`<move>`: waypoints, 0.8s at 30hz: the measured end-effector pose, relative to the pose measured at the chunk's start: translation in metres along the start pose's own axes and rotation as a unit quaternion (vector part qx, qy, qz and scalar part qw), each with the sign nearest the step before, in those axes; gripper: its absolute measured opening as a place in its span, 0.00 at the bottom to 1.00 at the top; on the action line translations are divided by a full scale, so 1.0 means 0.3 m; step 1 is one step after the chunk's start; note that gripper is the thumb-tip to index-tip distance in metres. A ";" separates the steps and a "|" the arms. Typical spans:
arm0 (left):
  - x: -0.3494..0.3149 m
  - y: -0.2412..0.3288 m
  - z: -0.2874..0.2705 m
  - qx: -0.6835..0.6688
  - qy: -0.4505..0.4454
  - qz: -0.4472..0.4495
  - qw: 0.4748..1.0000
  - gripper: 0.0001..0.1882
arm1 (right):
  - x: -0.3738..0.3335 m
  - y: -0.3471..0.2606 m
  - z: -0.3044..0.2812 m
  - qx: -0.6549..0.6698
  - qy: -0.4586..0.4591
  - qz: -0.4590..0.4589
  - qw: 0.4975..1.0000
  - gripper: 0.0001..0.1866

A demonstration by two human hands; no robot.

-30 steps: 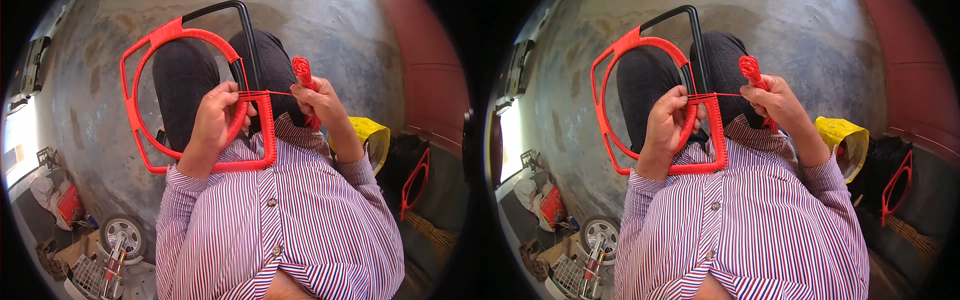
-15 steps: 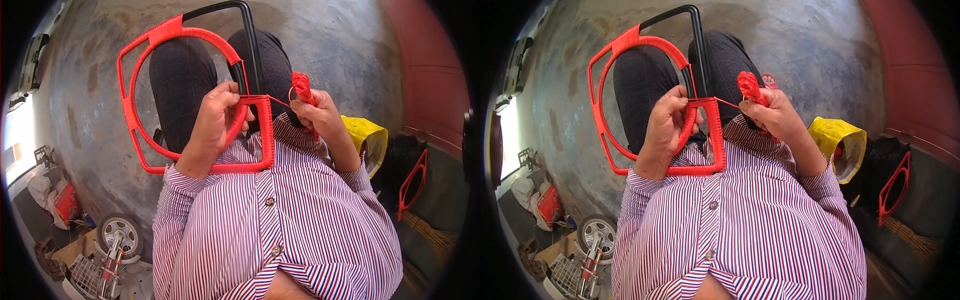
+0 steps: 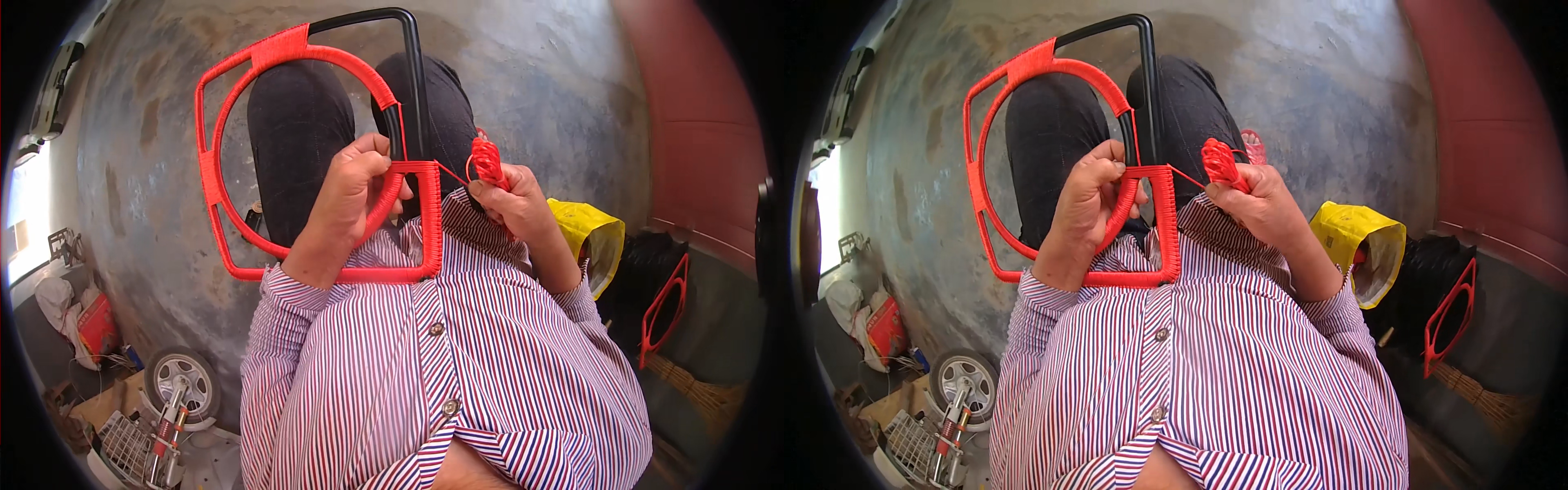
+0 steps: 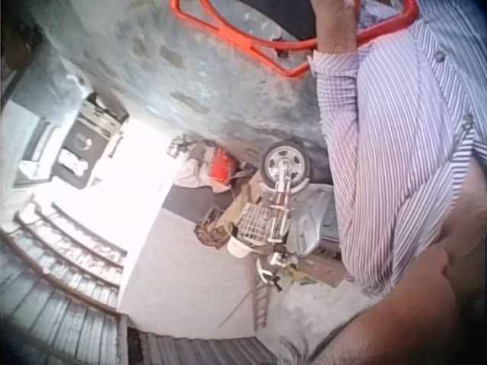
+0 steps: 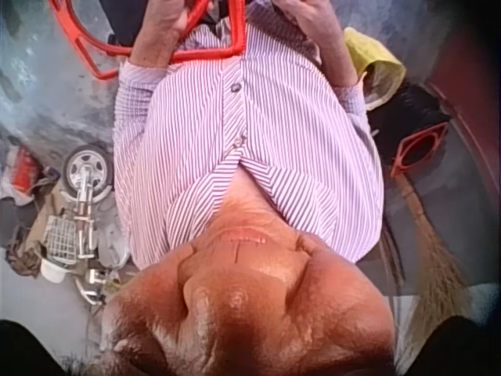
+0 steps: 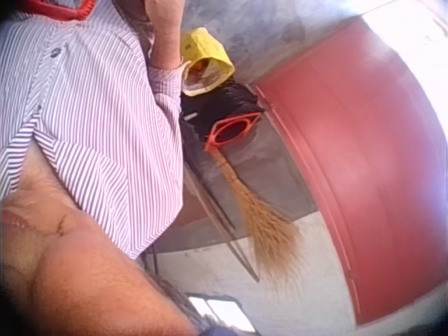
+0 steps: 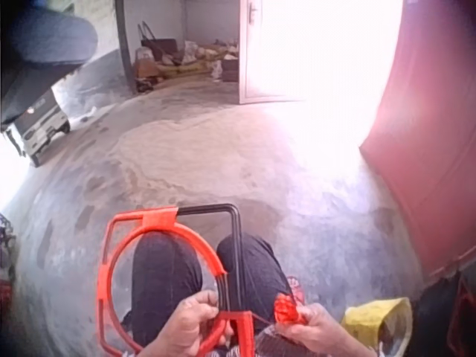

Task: Manually wrapping a square metal frame with red cord or rope for furniture assembly.

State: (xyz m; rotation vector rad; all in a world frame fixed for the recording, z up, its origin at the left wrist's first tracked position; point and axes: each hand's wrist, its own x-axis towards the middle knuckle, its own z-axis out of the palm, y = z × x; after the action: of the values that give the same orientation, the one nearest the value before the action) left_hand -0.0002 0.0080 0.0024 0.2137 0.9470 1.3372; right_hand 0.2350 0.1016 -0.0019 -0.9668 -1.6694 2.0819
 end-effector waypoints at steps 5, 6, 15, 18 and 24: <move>0.005 -0.016 -0.007 0.013 -0.001 -0.002 1.000 0.09 | 0.041 0.006 -0.074 -0.108 0.026 0.056 0.992 0.08; 0.004 -0.016 -0.014 0.017 -0.004 -0.002 1.000 0.10 | 0.079 0.018 -0.099 -0.188 0.056 0.029 0.980 0.09; -0.026 -0.002 0.021 0.016 0.052 0.126 0.990 0.19 | 0.242 -0.227 0.030 -0.389 0.098 -0.305 0.864 0.12; -0.038 -0.027 0.035 0.123 0.059 0.278 0.951 0.20 | 0.279 -0.237 0.149 -0.514 -0.010 -0.379 0.769 0.14; -0.013 -0.043 0.005 0.114 0.140 0.186 0.966 0.06 | 0.304 -0.187 0.155 -0.483 0.161 -0.442 0.739 0.18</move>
State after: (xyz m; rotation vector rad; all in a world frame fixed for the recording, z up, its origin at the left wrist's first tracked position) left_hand 0.0103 0.0016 -0.0030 0.4010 1.3518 1.6285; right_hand 0.1281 0.1384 0.0270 -0.4674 -2.3274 0.3455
